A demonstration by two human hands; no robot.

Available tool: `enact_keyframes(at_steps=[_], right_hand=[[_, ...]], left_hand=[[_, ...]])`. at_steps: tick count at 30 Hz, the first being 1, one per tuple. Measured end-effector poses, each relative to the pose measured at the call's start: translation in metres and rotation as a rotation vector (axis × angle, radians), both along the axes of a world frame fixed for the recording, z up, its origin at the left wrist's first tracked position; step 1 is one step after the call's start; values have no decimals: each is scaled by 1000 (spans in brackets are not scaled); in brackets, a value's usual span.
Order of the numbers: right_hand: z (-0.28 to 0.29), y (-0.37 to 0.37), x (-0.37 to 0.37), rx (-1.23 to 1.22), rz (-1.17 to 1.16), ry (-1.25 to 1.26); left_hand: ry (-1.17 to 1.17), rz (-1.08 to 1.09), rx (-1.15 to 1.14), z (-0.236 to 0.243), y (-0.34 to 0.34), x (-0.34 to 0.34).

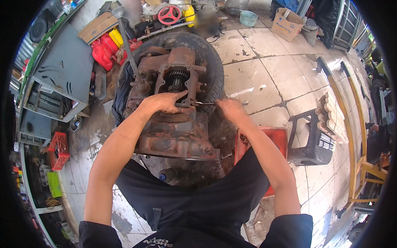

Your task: The person sits on the floor and uses a wrench to loosen and remove bolts from a rusty engine block resting on a tire. They manipulate the internal gears and components with their hands and the tool throughout the process.

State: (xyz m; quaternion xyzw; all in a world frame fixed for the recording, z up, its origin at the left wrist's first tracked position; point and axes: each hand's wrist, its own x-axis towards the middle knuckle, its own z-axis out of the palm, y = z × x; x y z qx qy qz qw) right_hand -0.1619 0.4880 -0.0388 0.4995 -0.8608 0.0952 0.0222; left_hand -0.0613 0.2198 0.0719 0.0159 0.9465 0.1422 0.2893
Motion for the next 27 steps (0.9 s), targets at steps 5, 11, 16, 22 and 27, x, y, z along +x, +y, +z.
enact_keyframes(at_steps=[5,11,16,22,27], right_hand=[[54,7,-14,103,57,135],[81,-19,0,79,139,239],[92,-39,5,120,189,258],[123,-68,18,322,186,227],[130,-77,22,383,188,247]], left_hand=[[-14,-11,5,-18,-10,-3],[36,-19,12,-4,-5,3],[-97,57,-5,6,4,-1],[-66,30,-15,-1,0,-3],[-87,39,-25,-11,-3,-6]])
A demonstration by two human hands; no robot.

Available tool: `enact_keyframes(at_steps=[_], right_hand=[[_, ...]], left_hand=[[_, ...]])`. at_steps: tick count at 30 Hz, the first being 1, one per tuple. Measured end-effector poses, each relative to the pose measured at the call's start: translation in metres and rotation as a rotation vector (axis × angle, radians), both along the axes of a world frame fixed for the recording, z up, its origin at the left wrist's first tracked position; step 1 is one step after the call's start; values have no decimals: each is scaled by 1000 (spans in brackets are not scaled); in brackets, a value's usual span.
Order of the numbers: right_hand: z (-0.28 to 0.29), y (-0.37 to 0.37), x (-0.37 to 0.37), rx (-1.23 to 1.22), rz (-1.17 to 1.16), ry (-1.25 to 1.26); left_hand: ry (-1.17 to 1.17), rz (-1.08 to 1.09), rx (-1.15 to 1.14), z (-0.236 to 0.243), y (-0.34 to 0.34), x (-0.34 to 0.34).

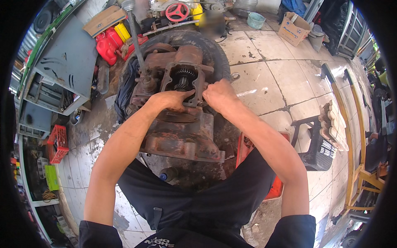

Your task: The person sits on the floor and uses a wrench to loosen and remove bolts from a rusty engine block resting on a tire. They manipulate the internal gears and components with their hands and the tool throughout the process.

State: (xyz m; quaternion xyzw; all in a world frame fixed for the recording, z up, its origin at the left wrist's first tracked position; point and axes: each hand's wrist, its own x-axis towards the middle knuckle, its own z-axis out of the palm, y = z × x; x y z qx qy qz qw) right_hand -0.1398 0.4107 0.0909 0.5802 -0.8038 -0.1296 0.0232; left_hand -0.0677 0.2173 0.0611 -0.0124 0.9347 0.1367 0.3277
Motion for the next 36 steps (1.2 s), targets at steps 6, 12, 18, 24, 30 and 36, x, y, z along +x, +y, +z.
enact_keyframes(at_steps=[6,12,18,24,30,36], right_hand=[[-6,35,-33,64,-127,-143],[-2,50,-46,-13,-185,-415],[-3,26,-36,29,-149,-340],[-2,18,-31,34,-106,-269],[-15,18,-16,-5,-79,-142],[-35,33,-19,-163,-96,-183]], left_hand=[[0,-5,26,9,3,2],[-63,4,13,13,6,0],[34,-28,23,0,0,2],[13,-30,20,11,5,1],[127,-38,61,-4,-2,5],[-30,-14,48,23,10,4]])
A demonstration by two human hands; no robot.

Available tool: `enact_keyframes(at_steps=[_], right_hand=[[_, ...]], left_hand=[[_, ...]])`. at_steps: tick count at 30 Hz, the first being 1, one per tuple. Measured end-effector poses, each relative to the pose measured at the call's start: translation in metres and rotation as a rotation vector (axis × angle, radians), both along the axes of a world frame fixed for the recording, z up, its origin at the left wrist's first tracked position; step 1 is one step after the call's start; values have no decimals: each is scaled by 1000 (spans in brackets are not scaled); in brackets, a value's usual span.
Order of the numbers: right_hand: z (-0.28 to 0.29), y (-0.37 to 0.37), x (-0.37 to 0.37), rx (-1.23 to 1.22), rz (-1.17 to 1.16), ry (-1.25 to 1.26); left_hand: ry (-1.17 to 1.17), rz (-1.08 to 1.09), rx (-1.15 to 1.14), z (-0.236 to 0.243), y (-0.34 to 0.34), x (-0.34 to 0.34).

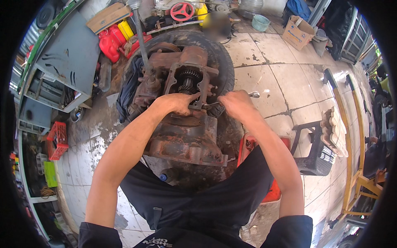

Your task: The person sits on the floor and uses a wrench to loosen and remove bolts from a rusty engine block resting on a tire. They manipulate the internal gears and components with their hands and the tool throughout the process.

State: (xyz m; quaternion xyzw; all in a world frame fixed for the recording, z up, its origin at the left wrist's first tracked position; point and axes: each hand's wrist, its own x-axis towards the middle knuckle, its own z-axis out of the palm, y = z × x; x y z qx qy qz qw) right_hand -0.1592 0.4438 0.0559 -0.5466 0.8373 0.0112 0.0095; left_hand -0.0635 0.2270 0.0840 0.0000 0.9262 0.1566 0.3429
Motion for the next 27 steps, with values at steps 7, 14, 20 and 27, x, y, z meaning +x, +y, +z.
enact_keyframes(at_steps=[7,14,20,27], right_hand=[[-107,41,-9,-200,-79,-329],[-146,32,15,-157,-156,-550],[-111,58,-10,-163,-175,-388],[-20,25,-5,-65,28,76]], left_hand=[[127,-44,-3,-32,-14,-2],[69,-16,7,-16,-9,-1],[80,-21,5,-6,-7,-2],[127,-21,-10,-20,-15,0]])
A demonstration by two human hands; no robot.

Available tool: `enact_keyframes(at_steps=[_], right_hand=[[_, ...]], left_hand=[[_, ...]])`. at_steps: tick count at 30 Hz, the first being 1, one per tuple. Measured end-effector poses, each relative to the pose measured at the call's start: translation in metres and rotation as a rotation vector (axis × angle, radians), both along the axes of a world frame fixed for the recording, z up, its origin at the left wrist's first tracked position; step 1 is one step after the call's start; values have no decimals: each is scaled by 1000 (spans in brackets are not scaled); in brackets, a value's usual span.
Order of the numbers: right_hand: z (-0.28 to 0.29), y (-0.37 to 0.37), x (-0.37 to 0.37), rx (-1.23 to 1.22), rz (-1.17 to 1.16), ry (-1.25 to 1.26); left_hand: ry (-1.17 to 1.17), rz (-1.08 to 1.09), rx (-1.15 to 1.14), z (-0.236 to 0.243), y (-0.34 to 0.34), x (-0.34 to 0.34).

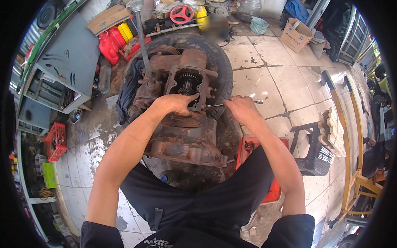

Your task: The person sits on the floor and uses a wrench to loosen and remove bolts from a rusty engine block resting on a tire. They manipulate the internal gears and components with their hands and the tool throughout the process.

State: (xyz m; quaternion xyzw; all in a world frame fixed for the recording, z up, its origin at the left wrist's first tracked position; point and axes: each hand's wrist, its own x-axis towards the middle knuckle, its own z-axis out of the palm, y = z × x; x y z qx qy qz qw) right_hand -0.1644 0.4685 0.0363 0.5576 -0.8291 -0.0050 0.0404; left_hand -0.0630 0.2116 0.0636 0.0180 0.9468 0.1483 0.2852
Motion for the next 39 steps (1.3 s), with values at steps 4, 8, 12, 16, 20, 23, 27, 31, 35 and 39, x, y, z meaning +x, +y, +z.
enact_keyframes(at_steps=[4,8,12,16,20,23,27,31,35,39], right_hand=[[23,-15,4,86,-4,8],[38,-42,10,219,15,44],[41,-55,14,241,36,92],[33,-49,14,249,23,71],[2,-31,4,175,-46,-76],[-49,-10,2,157,-79,-205],[-111,0,15,-29,-139,-352],[-127,-1,21,-106,-200,-394],[-114,2,14,-150,-157,-432],[-74,11,4,-91,-171,-343]], left_hand=[[-77,33,3,21,10,0],[-71,32,1,18,8,1],[-67,20,-16,17,8,0],[-93,47,-2,24,12,1],[-32,15,7,13,5,3],[-34,26,0,10,9,0],[-32,9,-5,12,11,-3],[-36,-2,-6,3,3,-2],[3,-14,-10,-4,0,-1],[-82,29,28,26,14,-1]])
